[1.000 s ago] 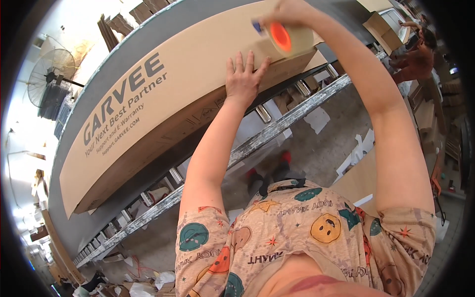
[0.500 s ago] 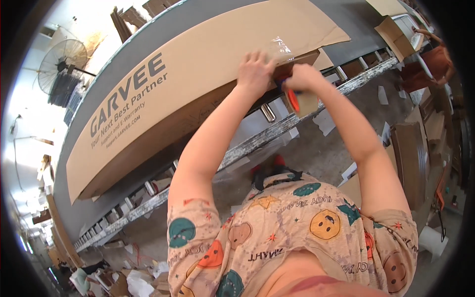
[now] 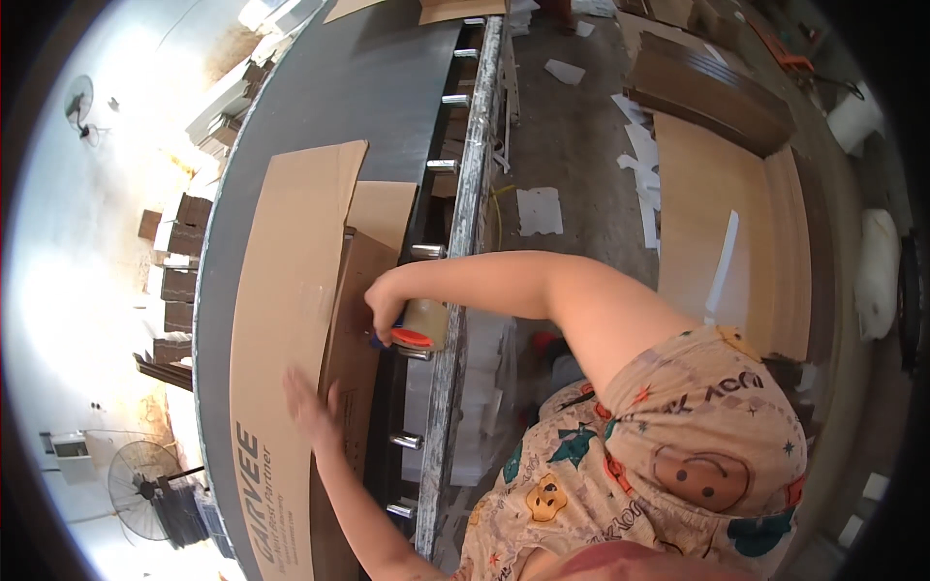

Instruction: The person prepares and seals long cardboard boxes in an industrial setting. They use a tape dispenser to apply tape across the flaps, insert white foam padding into the boxes, and close the box ends by hand before applying more tape to secure the packaging.

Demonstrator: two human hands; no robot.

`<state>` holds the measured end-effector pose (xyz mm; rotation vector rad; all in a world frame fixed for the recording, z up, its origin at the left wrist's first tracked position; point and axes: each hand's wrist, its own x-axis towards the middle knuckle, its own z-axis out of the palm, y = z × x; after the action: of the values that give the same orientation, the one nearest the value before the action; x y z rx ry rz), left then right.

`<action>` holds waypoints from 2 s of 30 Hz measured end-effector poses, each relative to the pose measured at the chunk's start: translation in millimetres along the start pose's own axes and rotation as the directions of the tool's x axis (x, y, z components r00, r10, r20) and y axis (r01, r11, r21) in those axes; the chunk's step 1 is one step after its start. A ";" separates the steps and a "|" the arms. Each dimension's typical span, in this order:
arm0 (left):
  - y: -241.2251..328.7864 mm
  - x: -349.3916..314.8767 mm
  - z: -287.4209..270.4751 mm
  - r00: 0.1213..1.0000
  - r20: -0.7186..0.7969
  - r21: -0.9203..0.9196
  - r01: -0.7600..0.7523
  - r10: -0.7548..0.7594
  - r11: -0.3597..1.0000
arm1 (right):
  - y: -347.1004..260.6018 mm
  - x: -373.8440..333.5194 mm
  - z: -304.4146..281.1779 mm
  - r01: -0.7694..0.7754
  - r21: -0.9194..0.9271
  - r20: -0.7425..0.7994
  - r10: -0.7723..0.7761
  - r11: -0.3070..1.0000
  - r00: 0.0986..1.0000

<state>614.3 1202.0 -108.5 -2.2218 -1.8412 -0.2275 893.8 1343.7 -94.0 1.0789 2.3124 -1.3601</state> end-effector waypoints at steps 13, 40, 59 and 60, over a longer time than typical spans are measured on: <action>-54.1 -134.4 -13.8 0.886 -0.461 0.050 0.085 -0.052 0.995 | -138.5 -74.7 150.7 0.352 -0.071 -0.685 -0.302 0.933 0.663; -84.5 -70.1 -65.7 0.937 0.341 -0.103 -0.039 0.072 0.994 | -225.9 76.3 169.9 0.099 -0.155 0.082 -0.087 0.983 0.993; -281.4 -442.2 -75.1 0.964 -0.261 0.364 0.146 -0.050 0.920 | -280.3 4.3 296.2 0.219 -0.165 -0.011 -0.224 0.962 0.975; -274.6 -433.2 -53.9 0.963 -0.263 0.392 0.164 -0.060 0.905 | -278.3 1.9 314.1 0.212 -0.151 -0.074 -0.225 0.966 0.972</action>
<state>264.3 825.8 -151.3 -1.7216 -1.6984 -0.1141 650.2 1002.1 -82.1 0.8810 2.6161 -1.2171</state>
